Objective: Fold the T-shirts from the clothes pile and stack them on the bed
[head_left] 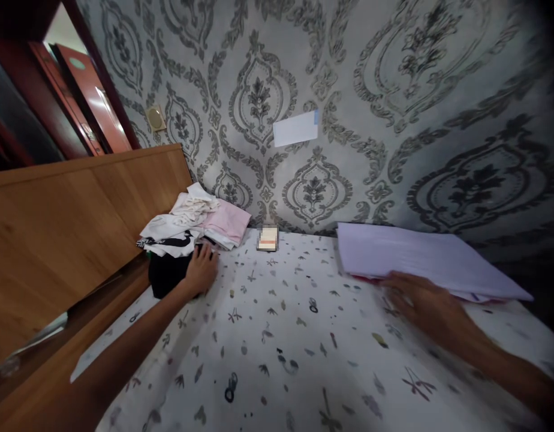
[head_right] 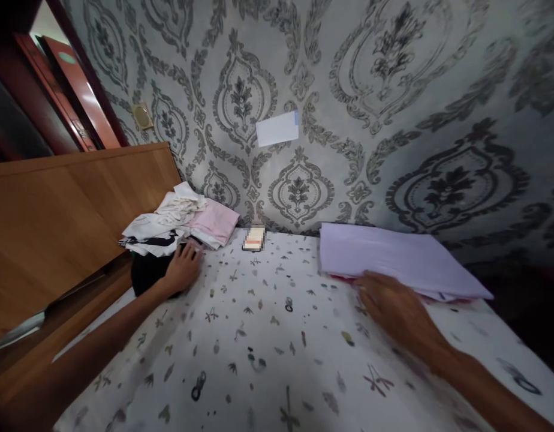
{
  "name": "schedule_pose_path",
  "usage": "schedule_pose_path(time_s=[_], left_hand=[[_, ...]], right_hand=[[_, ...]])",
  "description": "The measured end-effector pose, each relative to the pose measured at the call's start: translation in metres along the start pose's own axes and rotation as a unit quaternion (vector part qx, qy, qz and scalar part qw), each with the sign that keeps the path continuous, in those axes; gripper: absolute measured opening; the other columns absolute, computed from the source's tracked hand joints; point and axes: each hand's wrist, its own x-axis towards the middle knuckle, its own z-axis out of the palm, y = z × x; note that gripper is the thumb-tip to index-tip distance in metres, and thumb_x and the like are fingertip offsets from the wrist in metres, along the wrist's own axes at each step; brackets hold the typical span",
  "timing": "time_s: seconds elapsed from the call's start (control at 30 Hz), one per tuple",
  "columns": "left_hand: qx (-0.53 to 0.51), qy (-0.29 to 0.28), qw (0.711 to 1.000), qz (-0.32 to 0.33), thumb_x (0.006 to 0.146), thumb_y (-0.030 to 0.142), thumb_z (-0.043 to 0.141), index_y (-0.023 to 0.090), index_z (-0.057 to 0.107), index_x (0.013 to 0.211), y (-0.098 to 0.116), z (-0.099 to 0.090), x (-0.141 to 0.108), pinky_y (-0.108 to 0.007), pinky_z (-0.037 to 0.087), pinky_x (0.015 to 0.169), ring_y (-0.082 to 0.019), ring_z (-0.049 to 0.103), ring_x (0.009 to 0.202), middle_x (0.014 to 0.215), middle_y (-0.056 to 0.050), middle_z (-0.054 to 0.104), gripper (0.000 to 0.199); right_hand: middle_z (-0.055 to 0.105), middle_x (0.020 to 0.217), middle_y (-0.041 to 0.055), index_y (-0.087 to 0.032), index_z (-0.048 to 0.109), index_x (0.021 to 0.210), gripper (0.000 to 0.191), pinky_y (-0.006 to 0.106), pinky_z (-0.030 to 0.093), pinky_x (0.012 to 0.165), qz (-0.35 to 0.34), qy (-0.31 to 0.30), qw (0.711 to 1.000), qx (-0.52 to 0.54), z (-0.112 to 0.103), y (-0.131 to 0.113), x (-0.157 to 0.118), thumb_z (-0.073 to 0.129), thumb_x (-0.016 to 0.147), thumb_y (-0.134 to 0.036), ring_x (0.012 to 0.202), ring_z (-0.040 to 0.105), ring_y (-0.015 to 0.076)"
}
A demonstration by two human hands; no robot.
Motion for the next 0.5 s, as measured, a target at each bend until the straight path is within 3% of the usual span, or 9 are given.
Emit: schedule_pose_path(time_s=[0.07, 0.13, 0.2, 0.3, 0.43, 0.5], left_hand=[[0.079, -0.001, 0.997, 0.009, 0.082, 0.015, 0.059, 0.019, 0.063, 0.125, -0.02, -0.012, 0.0, -0.061, 0.009, 0.119, -0.04, 0.025, 0.148, 0.152, -0.018, 0.047, 0.044], [0.113, -0.003, 0.993, 0.025, 0.087, 0.023, 0.057, 0.021, 0.067, 0.118, -0.025, -0.015, 0.011, -0.057, 0.015, 0.118, -0.039, 0.035, 0.142, 0.14, -0.018, 0.058, 0.032], [0.106, -0.004, 0.993, 0.042, 0.091, 0.027, 0.053, 0.02, 0.067, 0.112, -0.02, -0.013, 0.035, -0.054, 0.02, 0.116, -0.037, 0.042, 0.135, 0.129, -0.019, 0.063, 0.026], [0.077, -0.003, 0.995, 0.066, 0.091, 0.02, 0.051, 0.017, 0.065, 0.113, -0.005, -0.003, 0.083, -0.049, 0.024, 0.113, -0.034, 0.043, 0.131, 0.128, -0.02, 0.061, 0.026], [0.021, 0.006, 0.998, 0.063, 0.087, 0.009, 0.055, 0.013, 0.066, 0.104, 0.009, 0.014, 0.137, -0.05, 0.028, 0.111, -0.033, 0.047, 0.128, 0.124, -0.021, 0.062, 0.021], [-0.018, 0.017, 0.999, 0.042, 0.089, 0.014, 0.061, 0.013, 0.067, 0.103, 0.01, 0.018, 0.154, -0.051, 0.035, 0.109, -0.031, 0.052, 0.124, 0.119, -0.016, 0.065, 0.015]], right_hand=[[0.072, 0.117, 0.017, -0.028, 0.074, 0.092, 0.031, 0.051, 0.05, 0.102, -0.032, -0.026, 0.998, 0.045, 0.01, -0.027, -0.018, 0.046, 0.083, -0.04, 0.115, 0.065, 0.0344], [0.07, 0.123, 0.0142, -0.029, 0.074, 0.097, 0.034, 0.054, 0.05, 0.102, -0.029, -0.049, 0.995, 0.082, 0.018, -0.058, -0.032, 0.045, 0.087, -0.043, 0.117, 0.064, 0.0349], [0.067, 0.13, 0.0117, -0.03, 0.074, 0.102, 0.036, 0.054, 0.049, 0.105, -0.019, -0.07, 0.991, 0.116, 0.025, -0.09, -0.043, 0.044, 0.089, -0.046, 0.122, 0.062, 0.0342], [0.064, 0.135, 0.0121, -0.028, 0.073, 0.109, 0.039, 0.052, 0.047, 0.107, -0.005, -0.083, 0.985, 0.149, 0.035, -0.126, -0.052, 0.044, 0.091, -0.047, 0.127, 0.058, 0.0326], [0.064, 0.135, 0.011, -0.031, 0.071, 0.115, 0.039, 0.051, 0.048, 0.107, 0.0, -0.066, 0.986, 0.155, 0.047, -0.138, -0.057, 0.043, 0.093, -0.047, 0.127, 0.058, 0.0308], [0.065, 0.134, 0.0097, -0.034, 0.071, 0.116, 0.038, 0.053, 0.05, 0.105, -0.002, -0.057, 0.986, 0.157, 0.051, -0.133, -0.059, 0.045, 0.093, -0.048, 0.125, 0.059, 0.0313]])
